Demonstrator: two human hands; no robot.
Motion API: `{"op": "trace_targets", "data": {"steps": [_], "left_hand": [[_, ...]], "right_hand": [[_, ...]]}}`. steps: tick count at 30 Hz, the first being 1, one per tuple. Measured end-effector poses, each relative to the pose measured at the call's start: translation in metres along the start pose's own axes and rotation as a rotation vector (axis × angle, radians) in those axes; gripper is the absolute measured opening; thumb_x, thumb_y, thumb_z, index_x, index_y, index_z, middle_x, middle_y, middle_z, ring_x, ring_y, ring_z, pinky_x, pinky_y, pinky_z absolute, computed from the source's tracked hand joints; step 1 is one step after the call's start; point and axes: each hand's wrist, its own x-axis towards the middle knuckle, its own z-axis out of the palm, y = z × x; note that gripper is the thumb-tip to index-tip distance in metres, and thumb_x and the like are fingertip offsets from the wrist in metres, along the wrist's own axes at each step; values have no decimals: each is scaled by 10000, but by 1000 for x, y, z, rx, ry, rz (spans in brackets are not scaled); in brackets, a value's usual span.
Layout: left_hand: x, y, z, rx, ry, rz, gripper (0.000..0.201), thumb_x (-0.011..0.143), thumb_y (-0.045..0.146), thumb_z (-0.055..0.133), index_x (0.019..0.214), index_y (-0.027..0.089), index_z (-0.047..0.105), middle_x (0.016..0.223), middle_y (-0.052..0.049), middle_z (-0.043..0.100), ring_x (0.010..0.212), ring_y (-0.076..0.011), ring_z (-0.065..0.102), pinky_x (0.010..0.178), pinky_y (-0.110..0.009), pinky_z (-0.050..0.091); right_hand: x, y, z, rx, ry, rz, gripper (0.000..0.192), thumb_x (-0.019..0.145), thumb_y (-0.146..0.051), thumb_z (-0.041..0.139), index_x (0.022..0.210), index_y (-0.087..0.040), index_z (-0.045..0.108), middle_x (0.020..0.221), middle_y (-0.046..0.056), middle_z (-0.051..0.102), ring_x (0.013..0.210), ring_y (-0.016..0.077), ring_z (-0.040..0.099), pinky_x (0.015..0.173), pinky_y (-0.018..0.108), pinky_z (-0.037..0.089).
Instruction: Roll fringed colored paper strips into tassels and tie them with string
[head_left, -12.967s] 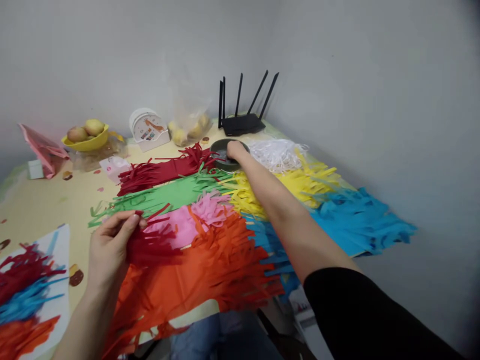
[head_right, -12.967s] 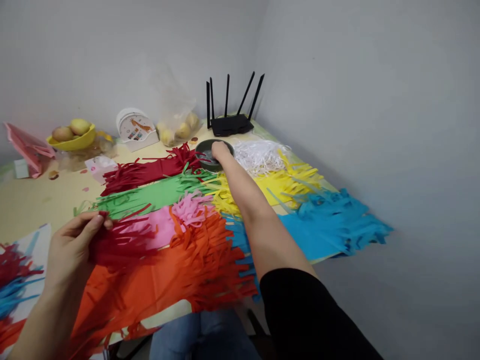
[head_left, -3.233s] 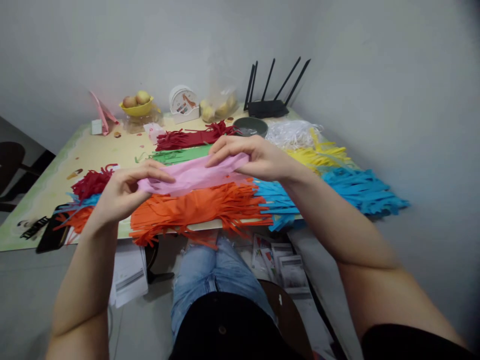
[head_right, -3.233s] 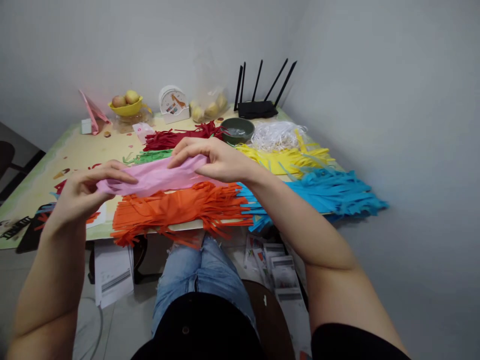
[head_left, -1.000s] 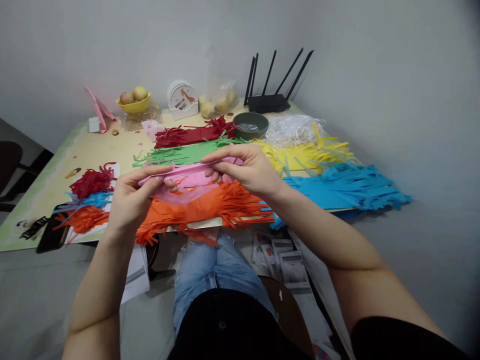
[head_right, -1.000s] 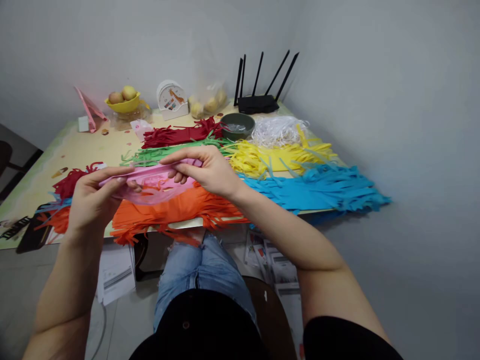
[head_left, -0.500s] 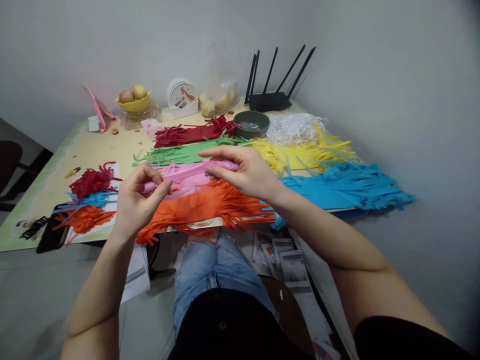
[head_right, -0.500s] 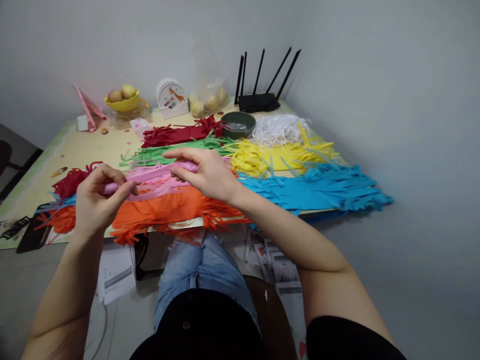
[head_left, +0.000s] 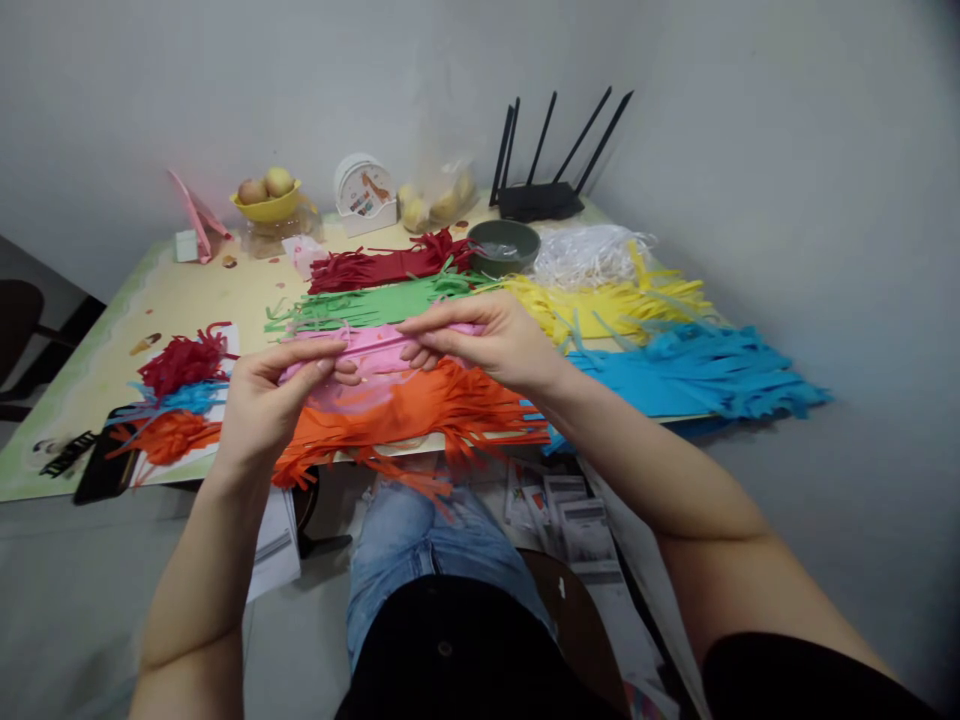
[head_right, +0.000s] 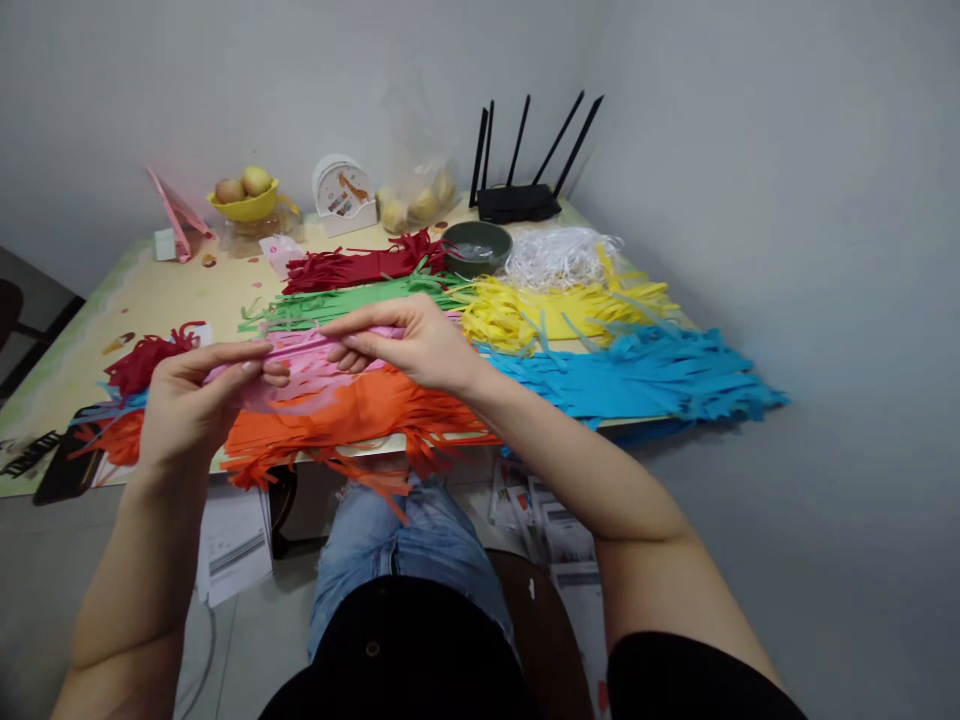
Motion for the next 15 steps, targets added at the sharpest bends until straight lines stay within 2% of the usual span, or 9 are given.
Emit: {"op": "trace_targets", "data": {"steps": [5,9,12,15], "left_hand": [[2,3,4,-83,3,-39,125,697,263,820,788,181,798,730,-67,773,680,-203,755,648,-304,636],[1,-4,4,-100,-4,-23,80,671,238,802,714,178,772,702,-57,759,631,-187,729,678,-335,638],[0,-7,-3,-20,-61,12,99,736,272,777,773,180,780,732,-67,761,666,-199,732,696,-346,631],[2,1,-10,222,-209,76,138,812,320,749,800,184,770,847,-101,783,855,-249,755,817,-371,613]], "right_hand": [[5,3,-6,119,-33,69,202,721,-316,856,850,-164,819,804,58,795,727,162,766,714,274,655],[8,5,-7,110,-33,91,197,677,-323,865,772,-159,815,769,61,791,720,181,769,700,281,659],[5,2,-8,-12,-44,12,129,726,-276,796,774,-158,815,761,54,791,715,174,766,699,272,650],[1,-4,-10,-264,-99,-122,141,763,-156,690,810,-179,821,792,30,801,733,148,762,717,236,622]]}}
